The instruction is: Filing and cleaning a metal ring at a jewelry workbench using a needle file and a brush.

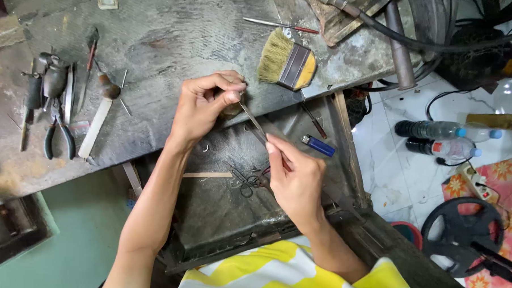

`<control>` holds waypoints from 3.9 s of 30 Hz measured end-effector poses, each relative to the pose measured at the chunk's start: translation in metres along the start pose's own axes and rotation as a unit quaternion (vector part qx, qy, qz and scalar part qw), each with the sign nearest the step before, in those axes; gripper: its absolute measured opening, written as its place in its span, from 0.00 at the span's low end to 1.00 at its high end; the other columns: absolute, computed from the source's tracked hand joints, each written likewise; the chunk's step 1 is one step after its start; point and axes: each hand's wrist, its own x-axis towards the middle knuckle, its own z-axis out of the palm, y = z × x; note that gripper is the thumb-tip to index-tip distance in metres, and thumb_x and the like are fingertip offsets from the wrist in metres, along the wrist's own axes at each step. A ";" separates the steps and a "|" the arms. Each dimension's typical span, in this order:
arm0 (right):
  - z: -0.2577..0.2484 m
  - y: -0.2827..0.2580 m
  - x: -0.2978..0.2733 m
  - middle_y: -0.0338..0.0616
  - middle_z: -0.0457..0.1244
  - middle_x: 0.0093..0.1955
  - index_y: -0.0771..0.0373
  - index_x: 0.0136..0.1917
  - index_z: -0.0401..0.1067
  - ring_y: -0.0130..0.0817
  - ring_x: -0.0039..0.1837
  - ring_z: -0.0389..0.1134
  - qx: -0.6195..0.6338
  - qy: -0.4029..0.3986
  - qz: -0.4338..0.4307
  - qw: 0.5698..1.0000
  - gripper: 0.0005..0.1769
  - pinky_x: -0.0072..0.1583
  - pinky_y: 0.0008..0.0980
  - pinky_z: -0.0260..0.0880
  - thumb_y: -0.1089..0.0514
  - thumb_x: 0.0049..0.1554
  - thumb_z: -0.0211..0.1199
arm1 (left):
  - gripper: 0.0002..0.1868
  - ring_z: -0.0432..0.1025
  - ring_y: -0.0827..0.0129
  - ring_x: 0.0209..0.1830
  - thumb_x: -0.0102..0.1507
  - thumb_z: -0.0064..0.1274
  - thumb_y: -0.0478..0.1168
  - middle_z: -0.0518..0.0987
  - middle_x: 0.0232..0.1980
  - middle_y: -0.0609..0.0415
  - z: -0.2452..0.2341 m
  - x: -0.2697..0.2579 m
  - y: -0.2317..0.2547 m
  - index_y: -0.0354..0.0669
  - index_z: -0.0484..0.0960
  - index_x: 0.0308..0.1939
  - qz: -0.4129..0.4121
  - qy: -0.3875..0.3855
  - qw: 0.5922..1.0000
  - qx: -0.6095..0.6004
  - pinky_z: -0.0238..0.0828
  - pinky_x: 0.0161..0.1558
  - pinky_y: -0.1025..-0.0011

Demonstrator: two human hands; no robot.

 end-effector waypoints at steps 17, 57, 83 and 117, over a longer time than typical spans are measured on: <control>0.030 0.012 0.021 0.49 0.72 0.37 0.60 0.51 0.81 0.42 0.38 0.75 -0.027 0.047 -0.060 0.997 0.12 0.37 0.31 0.72 0.70 0.57 0.62 | 0.08 0.74 0.58 0.51 0.63 0.64 0.35 0.82 0.42 0.41 0.001 -0.003 0.002 0.32 0.83 0.37 -0.033 -0.011 0.999 -0.024 0.70 0.57 0.64; 0.046 0.022 0.034 0.50 0.72 0.43 0.61 0.52 0.79 0.41 0.42 0.75 -0.017 0.068 -0.102 0.992 0.10 0.41 0.31 0.74 0.69 0.60 0.62 | 0.07 0.73 0.60 0.49 0.63 0.63 0.33 0.81 0.43 0.39 -0.004 -0.003 -0.005 0.32 0.82 0.39 -0.047 -0.033 0.994 -0.088 0.69 0.53 0.66; -0.036 0.026 -0.013 0.51 0.71 0.34 0.67 0.55 0.79 0.22 0.37 0.70 0.114 -0.076 0.093 0.986 0.13 0.34 0.26 0.74 0.69 0.59 0.59 | 0.07 0.73 0.57 0.50 0.66 0.60 0.34 0.82 0.42 0.42 0.000 -0.006 -0.003 0.31 0.86 0.43 0.019 0.002 1.000 -0.021 0.69 0.60 0.62; 0.009 0.030 0.006 0.52 0.73 0.47 0.68 0.53 0.78 0.45 0.49 0.76 -0.005 0.011 -0.072 0.997 0.10 0.48 0.34 0.76 0.71 0.60 0.59 | 0.08 0.75 0.50 0.57 0.65 0.61 0.35 0.84 0.45 0.40 -0.005 -0.003 0.005 0.33 0.86 0.46 0.014 -0.012 1.000 -0.003 0.70 0.63 0.57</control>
